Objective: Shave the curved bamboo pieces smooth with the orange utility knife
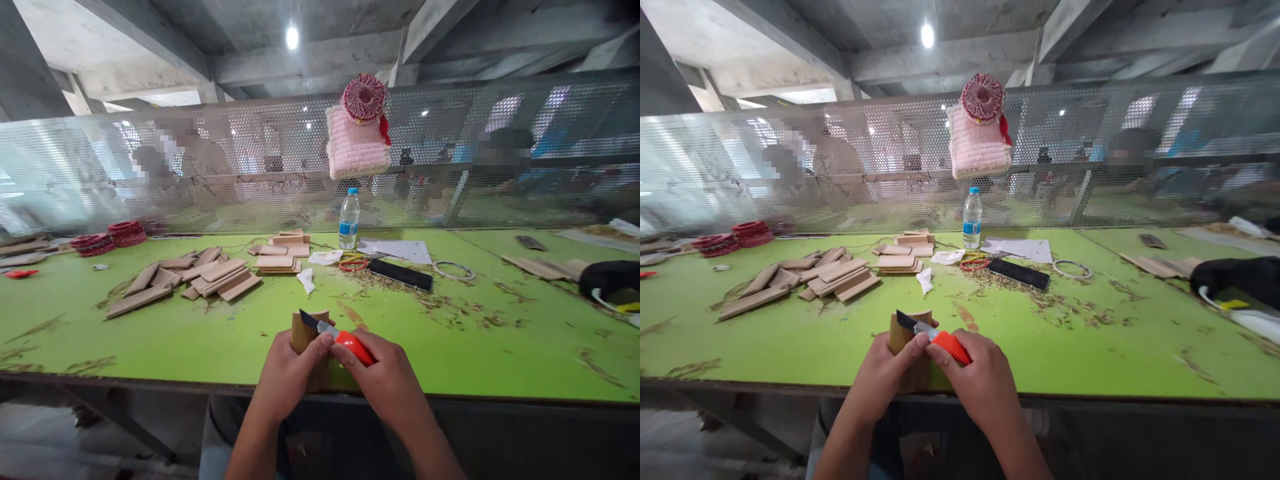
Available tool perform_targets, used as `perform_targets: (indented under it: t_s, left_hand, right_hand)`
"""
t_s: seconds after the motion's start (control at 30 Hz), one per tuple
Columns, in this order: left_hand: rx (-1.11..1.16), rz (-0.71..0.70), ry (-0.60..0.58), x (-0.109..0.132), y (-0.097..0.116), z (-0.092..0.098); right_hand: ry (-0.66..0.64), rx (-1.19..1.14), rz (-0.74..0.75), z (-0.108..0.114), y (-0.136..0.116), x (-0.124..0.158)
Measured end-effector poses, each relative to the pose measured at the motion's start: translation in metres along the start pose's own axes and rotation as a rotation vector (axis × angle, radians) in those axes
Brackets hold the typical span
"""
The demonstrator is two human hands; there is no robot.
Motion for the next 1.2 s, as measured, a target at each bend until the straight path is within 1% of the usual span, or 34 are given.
perform_targets:
  t_s: [0.2, 0.53, 0.67, 0.77, 0.83, 1.0, 1.1, 1.2]
  left_hand:
    - [-0.089, 0.049, 0.020, -0.001, 0.002, 0.000]
    - [-0.052, 0.111, 0.059, -0.004, 0.000, -0.002]
    - [0.043, 0.163, 0.083, -0.003, -0.003, -0.004]
    - [0.140, 0.196, 0.074, -0.003, -0.006, -0.004]
    - [0.210, 0.207, 0.080, -0.002, -0.008, -0.003]
    - [0.317, 0.202, 0.046, 0.001, -0.014, -0.001]
    - [0.401, 0.183, 0.032, 0.001, -0.016, -0.001]
    - [0.538, 0.175, 0.052, 0.000, -0.017, -0.003]
  right_hand:
    - [0.048, 0.022, 0.013, -0.002, 0.001, 0.000]
    - [0.084, 0.064, 0.005, -0.006, 0.002, -0.002]
    - [0.140, 0.087, -0.039, -0.008, 0.006, -0.004]
    - [0.166, 0.042, -0.081, -0.007, 0.007, -0.004]
    - [0.172, 0.015, -0.075, -0.006, 0.007, -0.003]
    - [0.161, -0.055, 0.003, -0.006, 0.009, -0.004]
    - [0.175, -0.091, -0.012, -0.008, 0.014, -0.002]
    - [0.195, -0.135, -0.043, -0.008, 0.017, -0.001]
Point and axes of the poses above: each hand's wrist, its own x-axis away from the middle knuckle, its own z-axis out of the back of the hand, y = z × x, the point moved 1 cm from there along -x, towards the middle knuckle, and after that the axes turned 10 degrees about -z, right-handed, at the moved point
